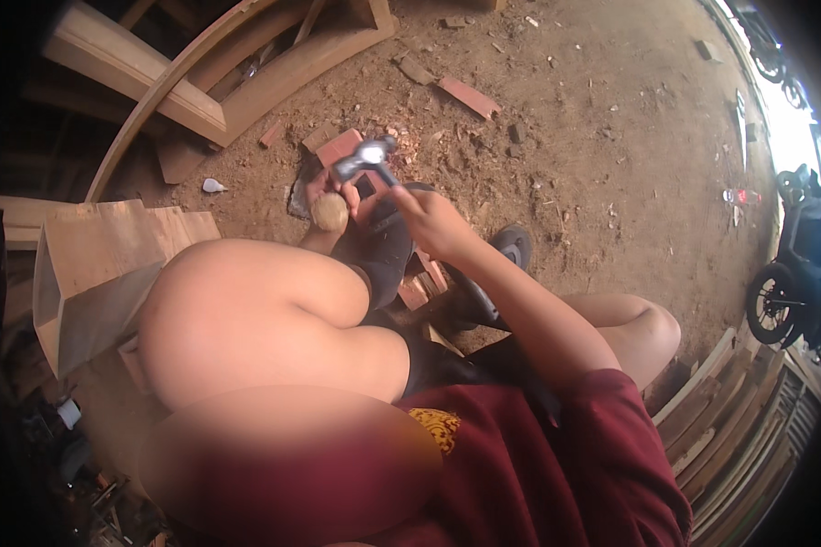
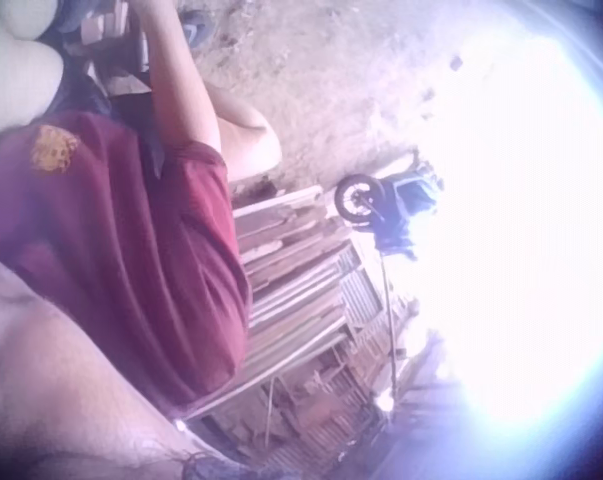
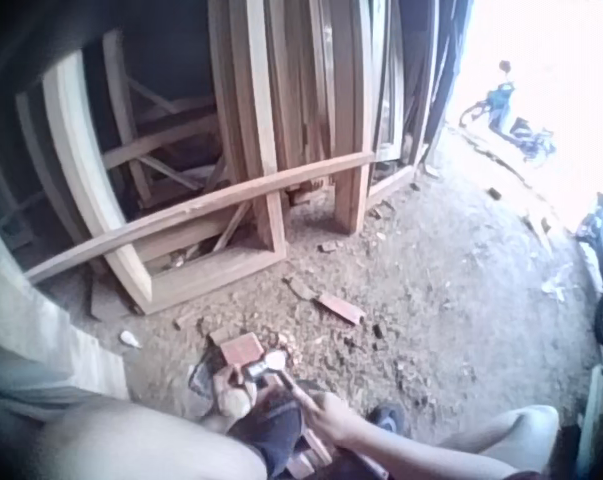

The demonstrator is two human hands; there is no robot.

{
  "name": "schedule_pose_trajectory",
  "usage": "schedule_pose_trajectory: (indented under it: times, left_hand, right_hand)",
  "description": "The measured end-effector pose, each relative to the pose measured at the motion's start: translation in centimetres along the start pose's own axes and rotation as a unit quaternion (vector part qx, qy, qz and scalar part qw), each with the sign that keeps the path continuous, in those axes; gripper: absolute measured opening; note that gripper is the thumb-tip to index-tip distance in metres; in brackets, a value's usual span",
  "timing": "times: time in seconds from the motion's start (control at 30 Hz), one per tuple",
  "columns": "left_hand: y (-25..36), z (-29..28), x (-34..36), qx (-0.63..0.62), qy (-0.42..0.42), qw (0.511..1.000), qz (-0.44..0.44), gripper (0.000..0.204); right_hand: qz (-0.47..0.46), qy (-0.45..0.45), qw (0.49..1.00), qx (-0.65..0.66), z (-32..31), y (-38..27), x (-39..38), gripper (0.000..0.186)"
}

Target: The person sits on the ground and uses a hammer to strike a chisel, carving a small piece of wood placed on a red brick. The person repeatedly adjusts the chisel and strikes it to shape the wood.

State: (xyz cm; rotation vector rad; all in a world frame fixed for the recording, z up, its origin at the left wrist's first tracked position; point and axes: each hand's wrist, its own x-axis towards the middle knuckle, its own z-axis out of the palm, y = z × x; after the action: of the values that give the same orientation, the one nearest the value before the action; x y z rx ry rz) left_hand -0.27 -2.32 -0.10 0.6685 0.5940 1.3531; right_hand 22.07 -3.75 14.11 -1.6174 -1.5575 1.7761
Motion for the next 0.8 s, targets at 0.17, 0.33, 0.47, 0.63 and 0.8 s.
schedule_pose_trajectory:
  times: [0.17,0.33,0.47,0.63,0.8]
  left_hand:
    - [-0.1,-1.1,-1.0,-0.125,0.001,0.991,0.041,0.045]
    - [2.1,-2.5,1.1,-0.191,0.208,0.958,0.041,0.054]
    - [3.5,-4.8,0.4,-0.211,0.210,0.953,0.061,0.056]
    - [7.9,-3.1,2.5,-0.175,0.112,0.975,0.084,0.056]
    - [7.8,-1.9,3.9,-0.140,-0.007,0.989,0.042,0.051]
  right_hand:
    - [0.133,0.019,0.971,0.197,-2.9,5.6,-1.2,0.046]
    - [0.197,0.033,0.935,0.293,-5.4,9.2,-1.8,0.049]
    - [0.183,0.044,0.945,0.267,-5.7,9.6,-1.7,0.052]
    - [0.191,0.051,0.945,0.260,-5.9,9.7,-1.1,0.053]
    - [0.183,0.043,0.947,0.262,-5.7,8.8,0.0,0.054]
